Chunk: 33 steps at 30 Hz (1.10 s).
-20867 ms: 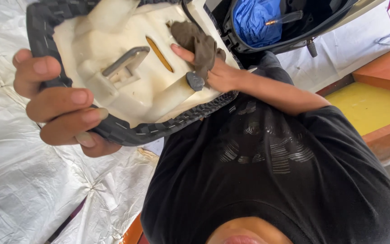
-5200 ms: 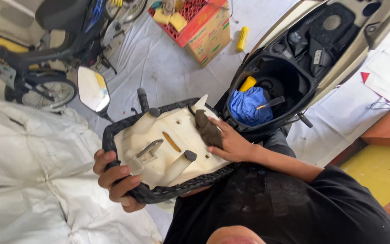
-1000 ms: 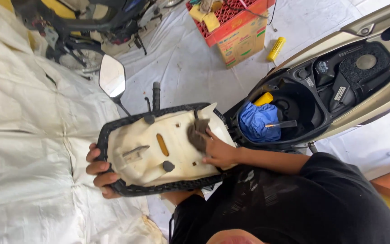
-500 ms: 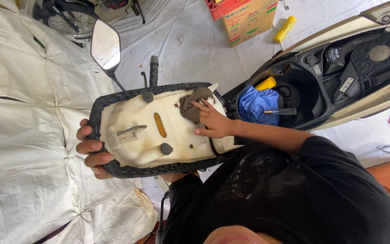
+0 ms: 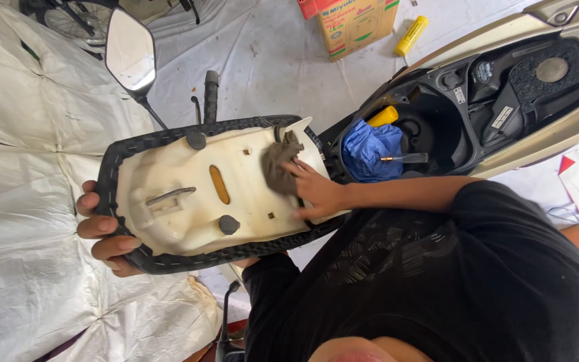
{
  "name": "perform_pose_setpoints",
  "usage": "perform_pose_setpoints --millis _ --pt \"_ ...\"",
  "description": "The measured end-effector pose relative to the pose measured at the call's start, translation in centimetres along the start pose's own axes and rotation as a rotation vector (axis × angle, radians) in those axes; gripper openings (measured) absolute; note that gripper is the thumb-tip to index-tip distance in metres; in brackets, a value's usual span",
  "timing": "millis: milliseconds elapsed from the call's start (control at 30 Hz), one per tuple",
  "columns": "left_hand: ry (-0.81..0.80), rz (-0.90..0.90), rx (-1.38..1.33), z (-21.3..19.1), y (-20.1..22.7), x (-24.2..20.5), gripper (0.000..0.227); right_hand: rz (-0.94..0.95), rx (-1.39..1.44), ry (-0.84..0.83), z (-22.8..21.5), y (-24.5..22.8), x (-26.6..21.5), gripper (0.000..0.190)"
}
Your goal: The person holds a white motorcycle part with a black checkered border and wipes its surface with a brown cloth. They rotate the part to clean different areas, including the edges and the interior, while standing in a workshop environment.
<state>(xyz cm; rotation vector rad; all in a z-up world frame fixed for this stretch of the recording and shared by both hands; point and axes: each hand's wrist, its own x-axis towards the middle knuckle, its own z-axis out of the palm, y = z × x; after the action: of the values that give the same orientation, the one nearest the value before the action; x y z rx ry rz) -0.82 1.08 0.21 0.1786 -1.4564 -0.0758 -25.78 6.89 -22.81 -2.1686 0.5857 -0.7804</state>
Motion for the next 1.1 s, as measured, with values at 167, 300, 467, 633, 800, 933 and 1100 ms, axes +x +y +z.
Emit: perform_pose_setpoints --millis 167,300,467,633,800,933,1100 --pt "0.051 0.034 -0.062 0.0 -0.5 -0.1 0.043 0.001 -0.327 -0.310 0.3 0.1 0.4 0.073" --pt "0.086 0.016 -0.061 0.5 -0.1 -0.3 0.045 0.144 -0.232 -0.187 1.1 0.5 1.5 0.075" --pt "0.058 0.021 -0.055 0.2 0.8 -0.6 0.045 -0.153 -0.206 0.051 2.4 0.0 -0.7 0.078" --pt "0.041 -0.043 -0.023 0.7 1.0 -0.3 0.045 0.036 -0.279 -0.021 2.7 1.9 0.8 0.071" --pt "0.016 -0.021 -0.045 0.0 0.5 -0.1 0.043 -0.119 -0.123 0.221 3.0 0.4 -0.1 0.064" --pt "-0.044 0.005 -0.007 -1.0 0.7 0.0 0.041 -0.114 -0.152 0.103 4.6 -0.7 -1.8 0.058" --pt "-0.041 0.012 0.042 -1.0 0.5 0.0 0.041 0.136 -0.166 0.071 3.1 -2.0 -1.0 0.062"
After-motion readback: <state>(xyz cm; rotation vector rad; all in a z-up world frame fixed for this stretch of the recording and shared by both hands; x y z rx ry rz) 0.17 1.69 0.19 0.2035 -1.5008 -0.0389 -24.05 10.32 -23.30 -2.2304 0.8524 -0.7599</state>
